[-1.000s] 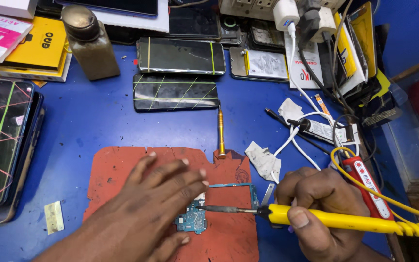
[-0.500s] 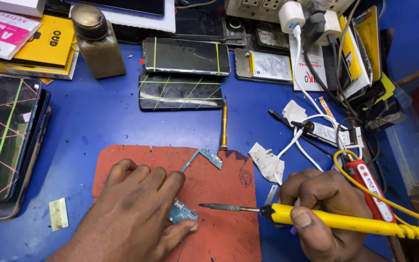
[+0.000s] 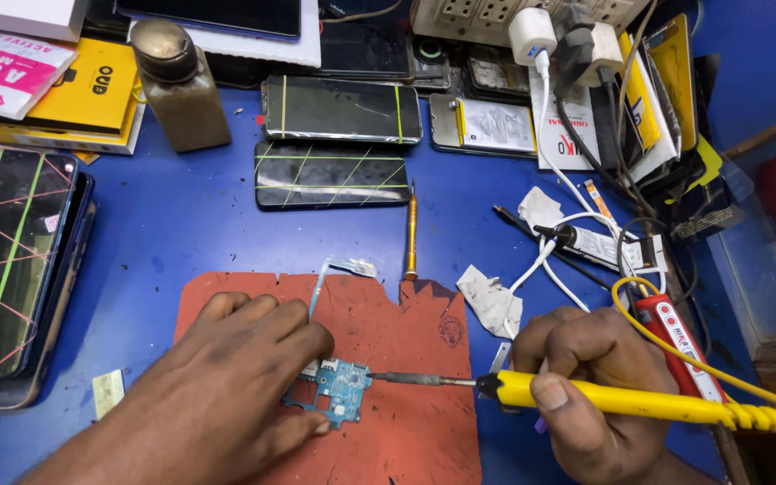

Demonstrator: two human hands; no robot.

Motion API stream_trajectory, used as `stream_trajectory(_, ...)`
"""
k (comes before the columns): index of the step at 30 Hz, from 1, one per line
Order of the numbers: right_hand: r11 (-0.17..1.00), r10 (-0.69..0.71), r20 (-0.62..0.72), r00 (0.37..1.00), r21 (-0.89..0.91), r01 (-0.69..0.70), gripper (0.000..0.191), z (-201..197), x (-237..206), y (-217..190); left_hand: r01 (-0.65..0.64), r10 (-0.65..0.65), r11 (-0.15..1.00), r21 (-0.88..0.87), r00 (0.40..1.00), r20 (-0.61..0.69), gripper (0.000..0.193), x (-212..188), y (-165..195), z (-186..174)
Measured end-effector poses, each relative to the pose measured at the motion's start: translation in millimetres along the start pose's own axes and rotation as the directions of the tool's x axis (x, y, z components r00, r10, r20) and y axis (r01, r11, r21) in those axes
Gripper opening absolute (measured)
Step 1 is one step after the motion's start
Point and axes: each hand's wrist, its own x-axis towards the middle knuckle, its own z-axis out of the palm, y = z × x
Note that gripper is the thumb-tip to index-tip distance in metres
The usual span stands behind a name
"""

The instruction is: The person uses a soldering iron to apply heat to a small blue circuit board placed on a red mat. The hands hold the board steady while the tool is applied to specific points on the board surface.

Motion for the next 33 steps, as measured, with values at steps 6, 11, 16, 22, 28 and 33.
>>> stream_trajectory(6,0.999,0.039,0.0,0.999,-0.009,-0.039,0.015,0,0,0,0.036,-0.021,0.996,0.086,0.986,-0.167,0.048,2,8,17)
stream_trajectory(11,0.999,0.045,0.004,0.999,-0.026,-0.044,0.015,1,-1,-1,0.036,-0.015,0.992,0.125,0.986,-0.164,0.051,0,10,21)
stream_trajectory(16,0.999,0.049,0.013,0.999,-0.018,-0.048,0.016,1,0,-2,-0.016,0.036,0.995,0.095,0.977,-0.209,0.056,-1,11,18)
stream_trajectory(22,0.999,0.017,0.096,0.995,-0.052,-0.012,0.015,1,3,-2,0.049,-0.043,0.996,0.08,0.996,-0.078,0.052,-1,10,16)
stream_trajectory(28,0.998,0.039,0.118,0.992,-0.043,-0.034,0.016,2,5,-2,0.064,-0.059,0.994,0.085,0.996,-0.065,0.05,0,8,20)
stream_trajectory(33,0.999,0.034,0.105,0.994,-0.034,-0.031,0.016,5,4,-2,0.062,-0.053,0.993,0.097,0.994,-0.091,0.051,2,6,22)
